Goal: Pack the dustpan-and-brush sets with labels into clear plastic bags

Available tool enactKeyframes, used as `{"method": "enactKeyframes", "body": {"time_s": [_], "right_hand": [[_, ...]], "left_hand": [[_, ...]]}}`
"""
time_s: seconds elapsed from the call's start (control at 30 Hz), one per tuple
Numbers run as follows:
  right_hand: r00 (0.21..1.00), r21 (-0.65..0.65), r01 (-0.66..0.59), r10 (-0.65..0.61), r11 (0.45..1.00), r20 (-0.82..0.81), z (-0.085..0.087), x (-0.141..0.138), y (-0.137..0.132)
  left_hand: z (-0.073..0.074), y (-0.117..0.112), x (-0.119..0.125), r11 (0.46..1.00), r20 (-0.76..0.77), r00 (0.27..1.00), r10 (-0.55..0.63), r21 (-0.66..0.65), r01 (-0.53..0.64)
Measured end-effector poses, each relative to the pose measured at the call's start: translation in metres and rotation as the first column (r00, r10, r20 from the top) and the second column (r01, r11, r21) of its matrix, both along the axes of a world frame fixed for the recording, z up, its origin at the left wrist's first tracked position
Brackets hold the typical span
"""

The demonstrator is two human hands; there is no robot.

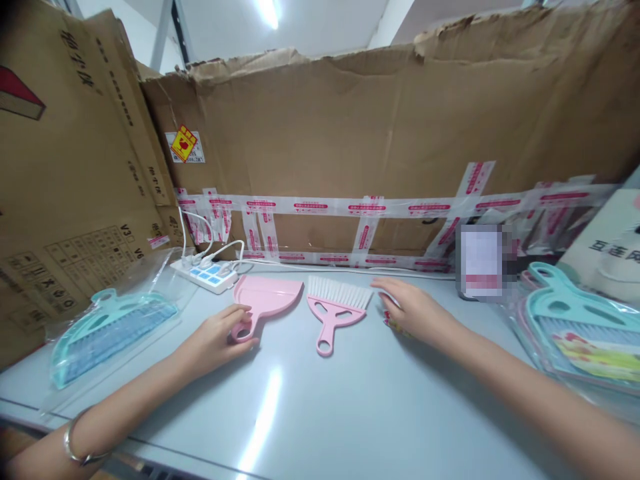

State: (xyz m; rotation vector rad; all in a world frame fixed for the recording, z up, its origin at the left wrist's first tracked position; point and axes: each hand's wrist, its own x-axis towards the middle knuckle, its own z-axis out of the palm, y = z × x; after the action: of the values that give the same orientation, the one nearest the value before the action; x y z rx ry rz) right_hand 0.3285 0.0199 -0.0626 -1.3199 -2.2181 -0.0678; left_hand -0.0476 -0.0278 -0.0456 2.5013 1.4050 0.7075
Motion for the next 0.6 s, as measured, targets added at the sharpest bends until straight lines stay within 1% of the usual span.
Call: {"method": "enactKeyframes", "body": {"time_s": [0.03, 0.1, 0.13, 0.2, 0.23, 0.27, 0.3, 0.33, 0.37, 0.43, 0.47, 0.53, 0.57, 0.6], "right_hand": [[0.995, -0.053, 0.096, -0.098, 0.994, -0.024, -0.009, 0.014, -0.008], [0.984, -0.185, 0.16, -0.171, 0.97, -0.043, -0.025, 0.038, -0.022], [0.985, -0.243, 0.152, -0.168, 0.958, -0.047, -0.032, 0.049, -0.027], [0.989, -0.312, 0.107, -0.132, 0.944, -0.061, -0.038, 0.068, -0.031], [0.991, -0.329, 0.085, -0.115, 0.94, -0.073, -0.039, 0.075, -0.03], [0.991, -0.341, 0.066, -0.103, 0.938, -0.09, -0.038, 0.082, -0.027], [0.989, -0.351, 0.051, -0.095, 0.935, -0.111, -0.036, 0.086, -0.024], [0.986, -0.36, 0.038, -0.093, 0.932, -0.136, -0.033, 0.09, -0.02], [0.982, -0.374, 0.026, -0.093, 0.927, -0.162, -0.03, 0.091, -0.016], [0.971, -0.409, 0.014, -0.11, 0.912, -0.212, -0.026, 0.091, -0.012], [0.965, -0.427, 0.011, -0.122, 0.904, -0.233, -0.024, 0.091, -0.012], [0.951, -0.428, 0.025, -0.154, 0.904, -0.27, -0.02, 0.098, -0.015], [0.939, -0.396, 0.055, -0.182, 0.917, -0.291, -0.018, 0.107, -0.018], [0.922, -0.344, 0.113, -0.227, 0.932, -0.313, -0.016, 0.119, -0.021]], "left_hand": [[0.0, 0.0, 0.001, 1.0, -0.006, 1.0, -0.003, -0.011, 0.003], [-0.002, 0.0, 0.006, 1.0, -0.036, 0.999, 0.002, -0.019, -0.003], [-0.003, 0.0, 0.01, 1.0, -0.055, 0.998, 0.017, 0.006, -0.016], [-0.005, -0.003, 0.022, 0.992, -0.097, 0.994, 0.044, 0.126, -0.032], [-0.006, -0.005, 0.03, 0.981, -0.123, 0.992, 0.034, 0.194, -0.01], [-0.007, -0.007, 0.039, 0.969, -0.156, 0.988, -0.006, 0.243, 0.045], [-0.008, -0.009, 0.05, 0.959, -0.194, 0.978, -0.073, 0.256, 0.122], [-0.009, -0.011, 0.061, 0.951, -0.233, 0.958, -0.164, 0.222, 0.217], [-0.01, -0.012, 0.073, 0.941, -0.262, 0.93, -0.256, 0.153, 0.302], [-0.014, -0.01, 0.097, 0.925, -0.269, 0.89, -0.368, -0.011, 0.379], [-0.016, -0.009, 0.108, 0.92, -0.263, 0.883, -0.389, -0.07, 0.385], [-0.019, -0.005, 0.126, 0.92, -0.245, 0.887, -0.391, -0.121, 0.372], [-0.02, -0.004, 0.134, 0.923, -0.239, 0.892, -0.383, -0.123, 0.364], [-0.021, -0.003, 0.141, 0.927, -0.234, 0.898, -0.374, -0.12, 0.355]]}}
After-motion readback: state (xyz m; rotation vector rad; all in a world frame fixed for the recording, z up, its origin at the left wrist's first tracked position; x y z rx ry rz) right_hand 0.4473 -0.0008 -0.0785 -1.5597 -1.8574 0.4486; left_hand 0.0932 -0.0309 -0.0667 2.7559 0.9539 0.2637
